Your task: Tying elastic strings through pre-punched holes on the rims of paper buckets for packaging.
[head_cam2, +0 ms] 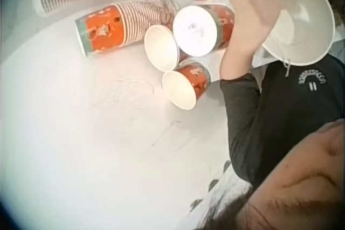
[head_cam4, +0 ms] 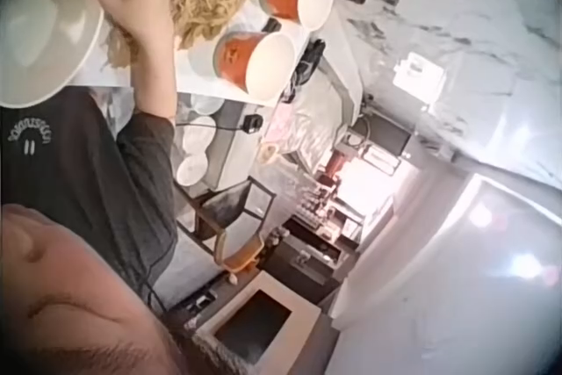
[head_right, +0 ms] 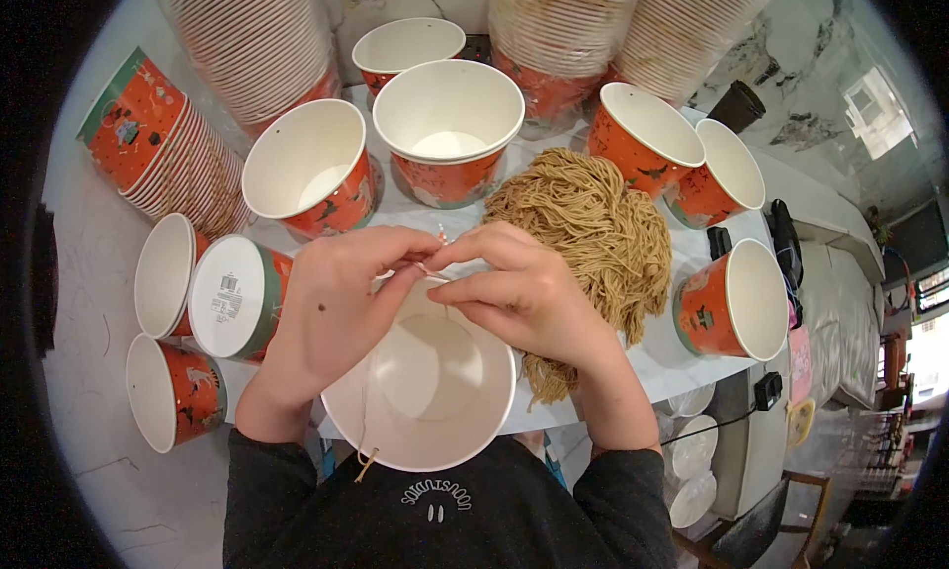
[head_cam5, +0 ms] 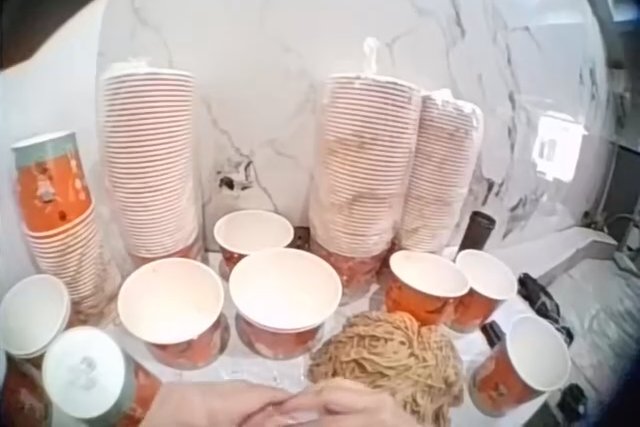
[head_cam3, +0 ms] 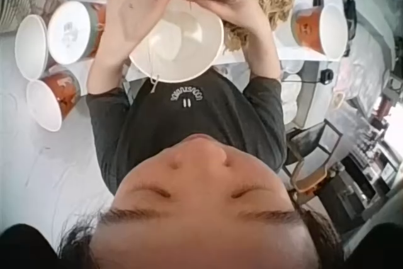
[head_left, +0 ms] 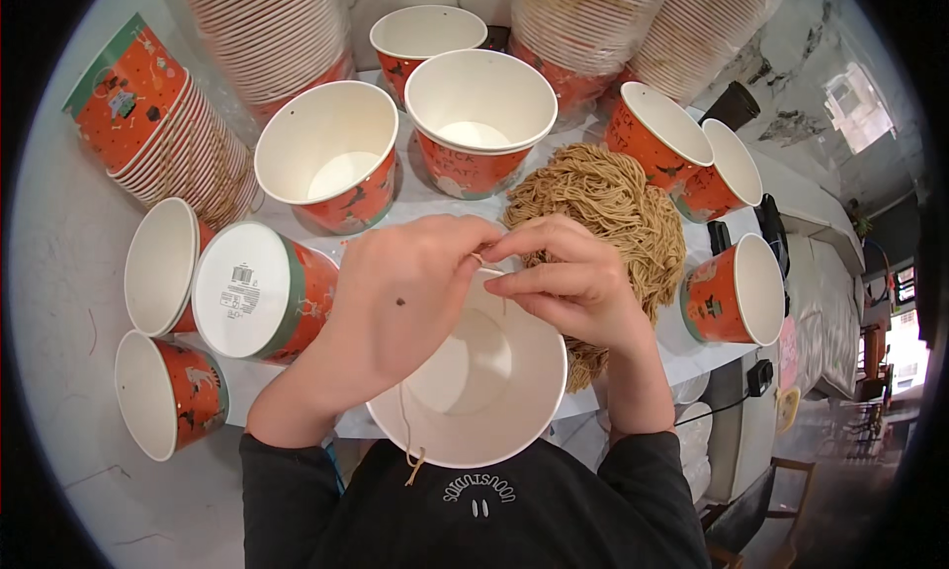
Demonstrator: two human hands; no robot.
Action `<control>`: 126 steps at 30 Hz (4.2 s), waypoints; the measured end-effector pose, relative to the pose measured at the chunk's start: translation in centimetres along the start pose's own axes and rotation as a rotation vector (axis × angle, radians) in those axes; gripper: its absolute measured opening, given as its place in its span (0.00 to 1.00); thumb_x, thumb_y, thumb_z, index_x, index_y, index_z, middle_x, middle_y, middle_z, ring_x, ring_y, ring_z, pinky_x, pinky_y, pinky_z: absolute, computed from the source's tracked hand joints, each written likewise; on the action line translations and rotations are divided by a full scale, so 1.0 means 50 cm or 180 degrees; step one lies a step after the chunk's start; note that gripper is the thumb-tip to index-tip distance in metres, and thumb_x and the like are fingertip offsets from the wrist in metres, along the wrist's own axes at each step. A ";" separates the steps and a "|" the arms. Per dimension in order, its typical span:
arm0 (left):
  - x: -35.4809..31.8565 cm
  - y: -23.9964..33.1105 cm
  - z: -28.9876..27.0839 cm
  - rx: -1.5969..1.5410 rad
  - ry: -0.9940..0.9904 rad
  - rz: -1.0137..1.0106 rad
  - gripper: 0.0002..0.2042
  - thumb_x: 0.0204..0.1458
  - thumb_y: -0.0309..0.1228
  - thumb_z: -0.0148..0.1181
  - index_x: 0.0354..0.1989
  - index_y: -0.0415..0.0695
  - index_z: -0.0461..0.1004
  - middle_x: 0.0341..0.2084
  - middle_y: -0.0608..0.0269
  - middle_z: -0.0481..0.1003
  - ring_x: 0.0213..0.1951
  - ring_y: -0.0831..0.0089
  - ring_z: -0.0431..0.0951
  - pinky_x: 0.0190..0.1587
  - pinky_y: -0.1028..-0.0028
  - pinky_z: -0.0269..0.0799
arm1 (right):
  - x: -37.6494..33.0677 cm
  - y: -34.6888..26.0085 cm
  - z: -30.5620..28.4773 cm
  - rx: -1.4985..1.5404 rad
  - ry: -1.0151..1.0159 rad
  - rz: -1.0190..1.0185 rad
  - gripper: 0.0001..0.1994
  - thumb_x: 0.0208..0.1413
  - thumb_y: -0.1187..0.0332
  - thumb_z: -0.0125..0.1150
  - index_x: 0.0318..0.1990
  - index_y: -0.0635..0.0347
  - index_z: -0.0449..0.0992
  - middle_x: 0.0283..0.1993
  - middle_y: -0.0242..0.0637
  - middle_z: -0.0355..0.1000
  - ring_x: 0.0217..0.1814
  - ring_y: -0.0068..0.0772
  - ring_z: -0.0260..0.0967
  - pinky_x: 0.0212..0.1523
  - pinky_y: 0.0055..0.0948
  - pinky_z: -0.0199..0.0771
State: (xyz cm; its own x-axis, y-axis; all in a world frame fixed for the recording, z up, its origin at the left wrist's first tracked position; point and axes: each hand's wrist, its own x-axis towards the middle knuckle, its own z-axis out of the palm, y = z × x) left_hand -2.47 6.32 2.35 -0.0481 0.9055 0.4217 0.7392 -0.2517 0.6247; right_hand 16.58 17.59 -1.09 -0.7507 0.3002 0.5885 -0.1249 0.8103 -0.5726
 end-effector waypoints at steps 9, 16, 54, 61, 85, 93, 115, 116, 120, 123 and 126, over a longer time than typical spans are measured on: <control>0.007 0.008 0.003 -0.0615 -0.0288 -0.0324 0.07 0.56 0.19 0.60 0.42 0.35 0.79 0.33 0.54 0.81 0.34 0.67 0.83 0.38 0.72 0.77 | -0.021 -0.038 -0.015 0.0960 0.0009 0.1113 0.08 0.52 0.80 0.70 0.40 0.61 0.87 0.39 0.33 0.82 0.39 0.26 0.77 0.40 0.26 0.76; 0.015 -0.002 0.021 -0.1989 -0.0359 -0.0573 0.10 0.61 0.20 0.58 0.50 0.35 0.76 0.36 0.65 0.78 0.38 0.84 0.77 0.43 0.80 0.74 | -0.015 -0.043 -0.011 0.2634 0.0834 0.2309 0.10 0.56 0.82 0.69 0.45 0.70 0.78 0.39 0.43 0.83 0.41 0.25 0.82 0.42 0.21 0.82; 0.030 -0.004 0.015 -0.1290 -0.0303 -0.0866 0.05 0.52 0.20 0.67 0.35 0.37 0.78 0.21 0.70 0.71 0.22 0.86 0.61 0.25 0.78 0.58 | -0.005 -0.044 0.019 0.0270 0.0792 0.1342 0.10 0.56 0.78 0.70 0.44 0.61 0.78 0.35 0.32 0.77 0.28 0.20 0.67 0.29 0.22 0.67; 0.014 0.004 -0.012 -0.0192 -0.0188 -0.0256 0.07 0.46 0.22 0.69 0.33 0.38 0.78 0.21 0.64 0.72 0.21 0.75 0.63 0.25 0.73 0.59 | -0.005 -0.042 0.023 0.0135 0.1232 0.1275 0.08 0.56 0.79 0.69 0.41 0.61 0.79 0.34 0.29 0.77 0.27 0.17 0.66 0.27 0.21 0.65; 0.011 0.012 -0.013 -0.0566 0.0107 -0.0192 0.05 0.47 0.19 0.72 0.32 0.36 0.81 0.32 0.65 0.81 0.23 0.86 0.67 0.26 0.80 0.62 | 0.005 -0.045 0.026 -0.0178 0.1110 0.0640 0.08 0.51 0.79 0.72 0.38 0.59 0.82 0.36 0.33 0.81 0.29 0.28 0.74 0.28 0.26 0.72; 0.035 -0.005 -0.018 -0.1185 -0.0622 -0.1315 0.05 0.46 0.20 0.72 0.31 0.37 0.82 0.24 0.76 0.75 0.23 0.91 0.63 0.26 0.83 0.57 | 0.007 -0.044 0.018 -0.0268 0.0876 0.0660 0.08 0.51 0.79 0.72 0.37 0.60 0.81 0.33 0.33 0.79 0.29 0.31 0.73 0.29 0.28 0.72; 0.056 -0.057 -0.002 -0.2505 -0.1130 -0.1657 0.07 0.53 0.25 0.68 0.36 0.33 0.83 0.31 0.60 0.84 0.35 0.79 0.83 0.40 0.78 0.78 | -0.001 -0.052 0.014 -0.0240 0.0646 0.0853 0.14 0.43 0.77 0.80 0.39 0.59 0.85 0.35 0.32 0.79 0.28 0.18 0.66 0.26 0.19 0.63; 0.058 -0.058 -0.001 -0.2508 -0.1131 -0.1658 0.07 0.53 0.25 0.68 0.36 0.33 0.83 0.31 0.60 0.84 0.35 0.79 0.83 0.40 0.78 0.78 | -0.001 -0.051 0.014 -0.0320 0.0686 0.0796 0.13 0.43 0.77 0.80 0.38 0.60 0.85 0.35 0.32 0.79 0.28 0.19 0.67 0.26 0.20 0.64; 0.057 -0.065 0.007 -0.2680 -0.1127 -0.1703 0.07 0.55 0.25 0.68 0.37 0.33 0.83 0.32 0.59 0.84 0.35 0.79 0.84 0.39 0.79 0.78 | -0.002 -0.043 0.020 -0.0628 0.0776 0.0503 0.12 0.43 0.76 0.80 0.37 0.60 0.85 0.34 0.34 0.79 0.27 0.23 0.71 0.25 0.21 0.67; 0.057 -0.069 0.011 -0.2755 -0.1133 -0.1749 0.06 0.55 0.24 0.68 0.36 0.34 0.82 0.33 0.59 0.84 0.35 0.79 0.84 0.40 0.80 0.78 | -0.003 -0.046 0.024 -0.0967 0.0808 0.0375 0.09 0.45 0.73 0.78 0.34 0.57 0.83 0.32 0.33 0.77 0.29 0.34 0.76 0.27 0.30 0.75; 0.057 -0.067 0.010 -0.2804 -0.1143 -0.1789 0.04 0.56 0.24 0.69 0.36 0.35 0.82 0.35 0.59 0.84 0.36 0.79 0.84 0.41 0.81 0.79 | -0.005 -0.048 0.031 -0.1003 0.0846 0.0383 0.10 0.45 0.73 0.78 0.34 0.57 0.82 0.31 0.33 0.77 0.29 0.35 0.77 0.28 0.30 0.76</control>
State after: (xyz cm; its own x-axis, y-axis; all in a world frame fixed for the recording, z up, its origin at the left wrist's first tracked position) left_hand -4.74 9.92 1.11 0.0763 0.9778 -0.1952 -0.0708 0.2006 0.9771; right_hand 16.08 14.79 -0.73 -0.5495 0.4878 0.6783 0.1885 0.8633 -0.4681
